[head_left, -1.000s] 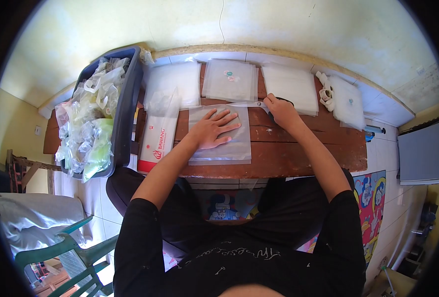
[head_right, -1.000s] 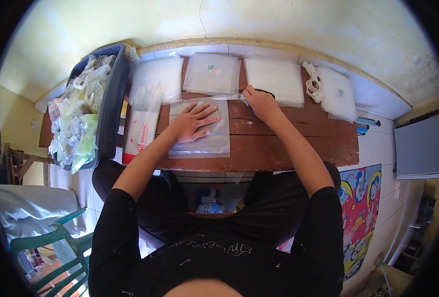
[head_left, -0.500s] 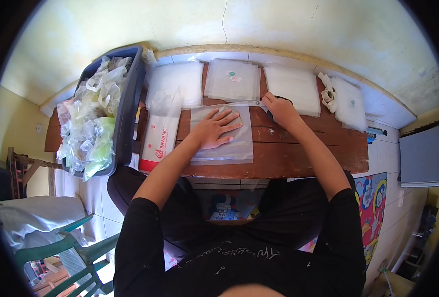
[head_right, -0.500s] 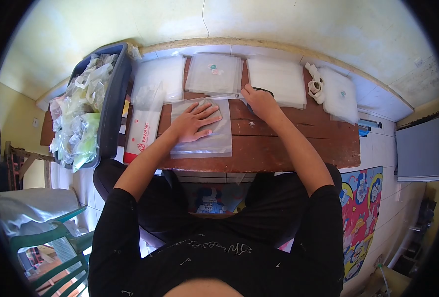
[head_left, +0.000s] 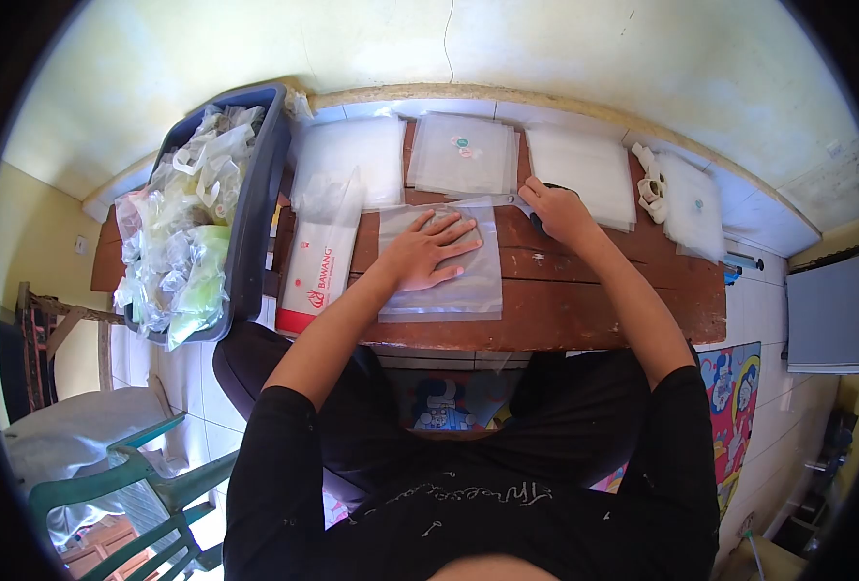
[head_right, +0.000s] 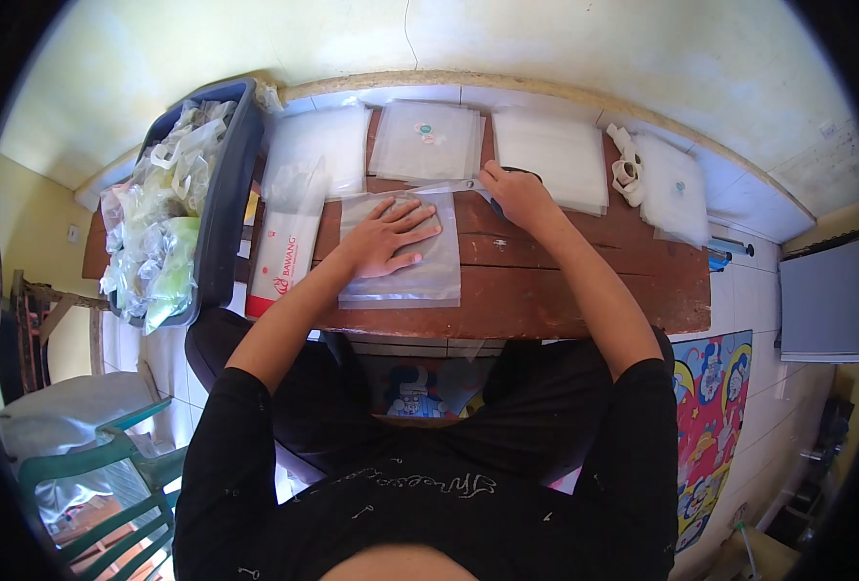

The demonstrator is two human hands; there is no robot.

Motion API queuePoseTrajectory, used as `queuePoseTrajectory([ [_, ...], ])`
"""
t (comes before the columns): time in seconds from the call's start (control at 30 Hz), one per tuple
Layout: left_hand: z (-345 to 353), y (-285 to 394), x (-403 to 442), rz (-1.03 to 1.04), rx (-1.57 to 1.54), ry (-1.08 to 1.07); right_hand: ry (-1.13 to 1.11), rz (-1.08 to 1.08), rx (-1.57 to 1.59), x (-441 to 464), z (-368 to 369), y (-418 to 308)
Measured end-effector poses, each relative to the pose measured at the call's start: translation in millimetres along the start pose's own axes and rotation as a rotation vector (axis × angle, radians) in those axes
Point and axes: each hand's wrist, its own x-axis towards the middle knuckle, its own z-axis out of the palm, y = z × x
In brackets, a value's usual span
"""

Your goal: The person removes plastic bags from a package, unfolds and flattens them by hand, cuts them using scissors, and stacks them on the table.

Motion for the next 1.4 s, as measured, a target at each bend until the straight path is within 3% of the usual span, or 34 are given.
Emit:
queuePoseTrajectory([
  [1.4, 0.4, 1.4, 0.8, -0.023, 0.01, 0.007, -0.058, -0.052, -0.048, 20.7, 0.3, -6.8],
])
